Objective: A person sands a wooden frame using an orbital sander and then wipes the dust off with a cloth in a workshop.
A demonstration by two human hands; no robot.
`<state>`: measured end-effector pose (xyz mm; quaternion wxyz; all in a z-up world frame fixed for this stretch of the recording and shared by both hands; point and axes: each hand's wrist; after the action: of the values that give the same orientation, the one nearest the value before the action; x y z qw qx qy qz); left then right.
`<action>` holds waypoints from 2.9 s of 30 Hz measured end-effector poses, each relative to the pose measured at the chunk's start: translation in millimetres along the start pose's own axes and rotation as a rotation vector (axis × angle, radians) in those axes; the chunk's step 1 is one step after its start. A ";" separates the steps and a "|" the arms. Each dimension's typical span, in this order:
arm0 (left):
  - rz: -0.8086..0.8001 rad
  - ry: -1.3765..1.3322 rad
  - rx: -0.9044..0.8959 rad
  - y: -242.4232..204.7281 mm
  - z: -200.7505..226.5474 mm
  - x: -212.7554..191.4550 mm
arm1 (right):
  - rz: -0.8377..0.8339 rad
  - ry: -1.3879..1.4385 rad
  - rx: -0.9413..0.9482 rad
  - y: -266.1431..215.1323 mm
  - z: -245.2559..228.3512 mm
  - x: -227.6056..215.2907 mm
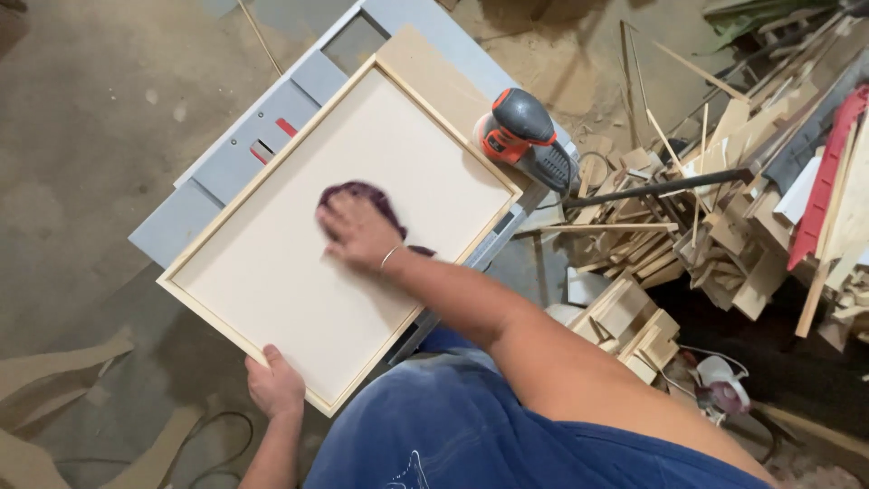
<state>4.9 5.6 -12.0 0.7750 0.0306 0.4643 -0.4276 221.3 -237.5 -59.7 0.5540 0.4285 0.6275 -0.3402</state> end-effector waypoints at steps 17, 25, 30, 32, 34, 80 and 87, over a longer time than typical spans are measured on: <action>0.034 -0.129 -0.087 2.8 -8.1 7.0 | 0.423 -0.130 0.121 119.3 84.7 49.6; 0.004 -0.414 -0.125 31.0 -65.7 45.7 | 0.186 0.219 -0.514 -81.9 -152.2 12.9; 0.007 -0.522 -0.194 22.0 -52.8 40.3 | 0.098 0.261 -0.614 -103.5 -32.6 -19.8; -0.035 -0.594 -0.202 29.7 -63.8 47.8 | 0.242 0.064 -0.441 -72.5 34.1 -44.2; -0.056 -0.609 -0.235 24.4 -56.4 39.4 | 0.277 -0.071 -0.260 -71.7 104.3 -45.8; -0.411 -0.383 -0.205 9.8 -12.4 -37.2 | 0.149 0.196 -0.438 -49.8 -200.5 4.5; -0.162 -0.139 -0.221 11.7 -26.9 0.2 | -0.106 -0.062 -0.380 -127.2 -153.0 -21.6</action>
<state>-5.6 24.8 -31.5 0.7670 -0.1223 0.4545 -0.4361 43.6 -154.0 -20.9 0.6253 0.2717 0.6847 -0.2576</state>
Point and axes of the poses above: each hand's wrist, its own y-axis towards the middle knuckle, its own x-axis out of the palm, z = x × y, and after that the axes turned 8 degrees about -y, right-handed
